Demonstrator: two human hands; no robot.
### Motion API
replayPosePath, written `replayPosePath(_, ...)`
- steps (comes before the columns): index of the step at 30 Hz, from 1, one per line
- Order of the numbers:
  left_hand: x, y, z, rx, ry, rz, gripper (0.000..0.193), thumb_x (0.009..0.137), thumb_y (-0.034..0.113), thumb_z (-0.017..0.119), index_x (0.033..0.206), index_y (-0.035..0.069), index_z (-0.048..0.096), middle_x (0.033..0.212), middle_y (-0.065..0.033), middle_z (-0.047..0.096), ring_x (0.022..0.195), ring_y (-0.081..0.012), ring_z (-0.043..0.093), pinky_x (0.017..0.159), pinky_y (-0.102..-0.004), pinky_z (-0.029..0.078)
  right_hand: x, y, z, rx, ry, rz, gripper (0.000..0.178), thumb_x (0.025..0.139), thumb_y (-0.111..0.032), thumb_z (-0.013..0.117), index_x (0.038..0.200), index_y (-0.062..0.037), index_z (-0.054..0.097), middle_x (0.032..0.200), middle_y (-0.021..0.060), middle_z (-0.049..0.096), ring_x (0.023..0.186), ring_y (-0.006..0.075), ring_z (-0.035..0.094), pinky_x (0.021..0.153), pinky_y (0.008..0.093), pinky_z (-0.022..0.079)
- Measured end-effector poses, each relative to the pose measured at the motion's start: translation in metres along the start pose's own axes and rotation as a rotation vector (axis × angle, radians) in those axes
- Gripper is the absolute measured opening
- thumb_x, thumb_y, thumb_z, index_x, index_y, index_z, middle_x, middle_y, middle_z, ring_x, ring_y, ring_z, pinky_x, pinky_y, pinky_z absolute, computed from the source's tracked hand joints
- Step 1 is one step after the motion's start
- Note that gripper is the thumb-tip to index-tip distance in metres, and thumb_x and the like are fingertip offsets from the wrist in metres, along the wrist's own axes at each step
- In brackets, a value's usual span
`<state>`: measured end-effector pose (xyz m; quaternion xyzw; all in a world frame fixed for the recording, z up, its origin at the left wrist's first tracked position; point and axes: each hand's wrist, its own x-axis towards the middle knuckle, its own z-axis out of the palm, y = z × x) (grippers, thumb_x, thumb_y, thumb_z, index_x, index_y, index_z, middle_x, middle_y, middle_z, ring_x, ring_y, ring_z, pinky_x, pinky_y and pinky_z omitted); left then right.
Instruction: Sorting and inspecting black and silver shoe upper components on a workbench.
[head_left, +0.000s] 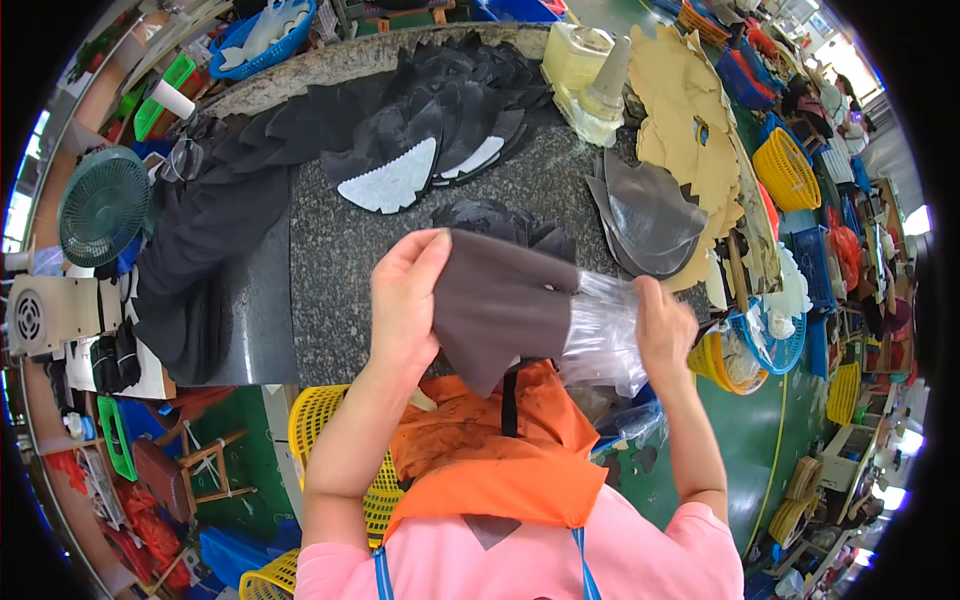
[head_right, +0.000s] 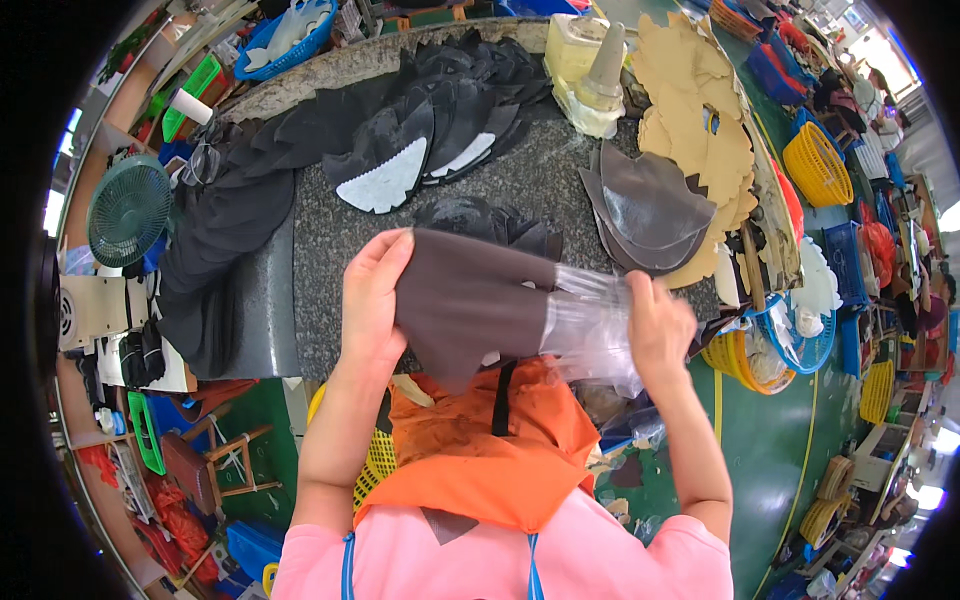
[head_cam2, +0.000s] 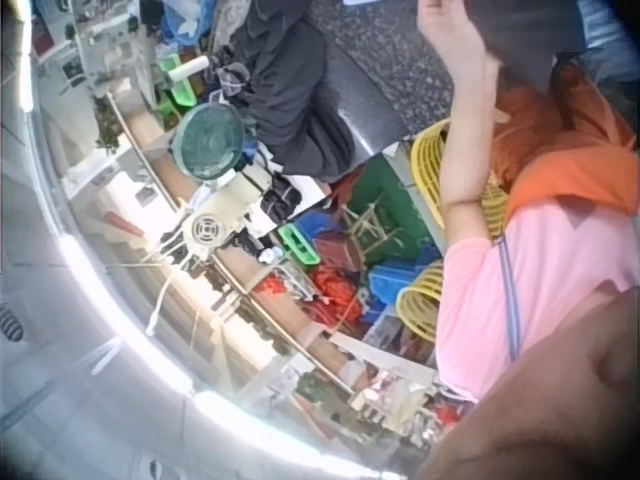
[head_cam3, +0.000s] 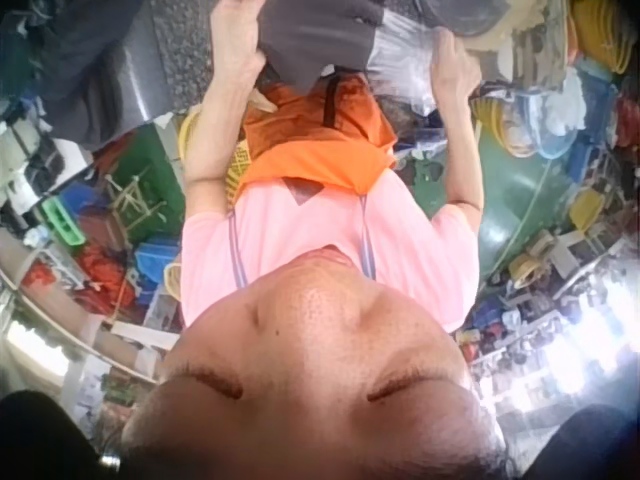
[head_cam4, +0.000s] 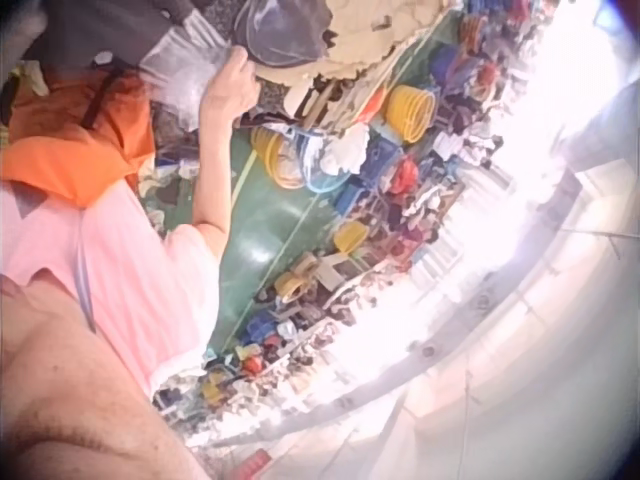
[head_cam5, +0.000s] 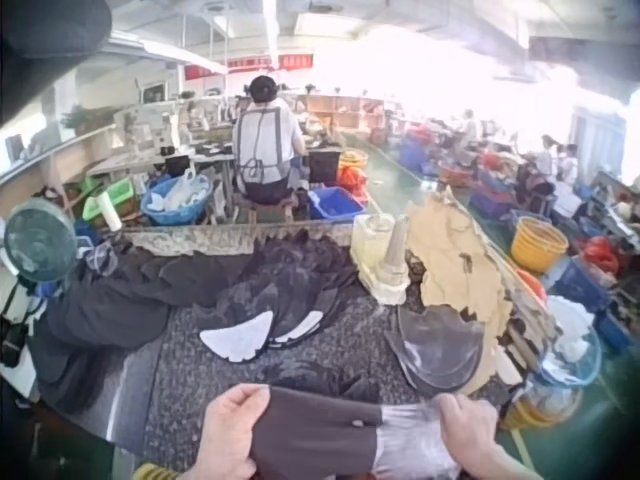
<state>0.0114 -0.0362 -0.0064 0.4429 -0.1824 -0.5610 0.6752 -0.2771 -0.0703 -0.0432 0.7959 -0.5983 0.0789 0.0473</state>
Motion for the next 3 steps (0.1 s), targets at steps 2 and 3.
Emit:
replayPosePath(2,-0.003,0.006,0.003,0.054,-0.061,0.001,0.014,0.092,0.012,0.060,0.099,0.000,0.062,0.087,-0.0051,0.066,0.075,-0.0088,0.062,0.069,-0.0233,0.051,0.008,-0.002,-0.027,-0.119,0.023,-0.102,0.026,0.076,-0.004,0.056,0.101,-0.0111,0.057,0.092,0.0102,0.058,0.087,0.0315,0.058,0.090,0.0405,0.043)
replayPosePath(3,-0.005,0.011,0.006,0.067,-0.098,0.027,0.014,0.092,0.012,0.060,0.100,0.000,0.062,0.089,-0.0047,0.066,0.076,-0.0088,0.062,0.069,-0.0232,0.051,0.007,-0.002,-0.029,-0.125,0.023,-0.096,0.026,0.076,-0.004,0.056,0.101,-0.0111,0.057,0.092,0.0102,0.058,0.087,0.0315,0.058,0.090,0.0405,0.043)
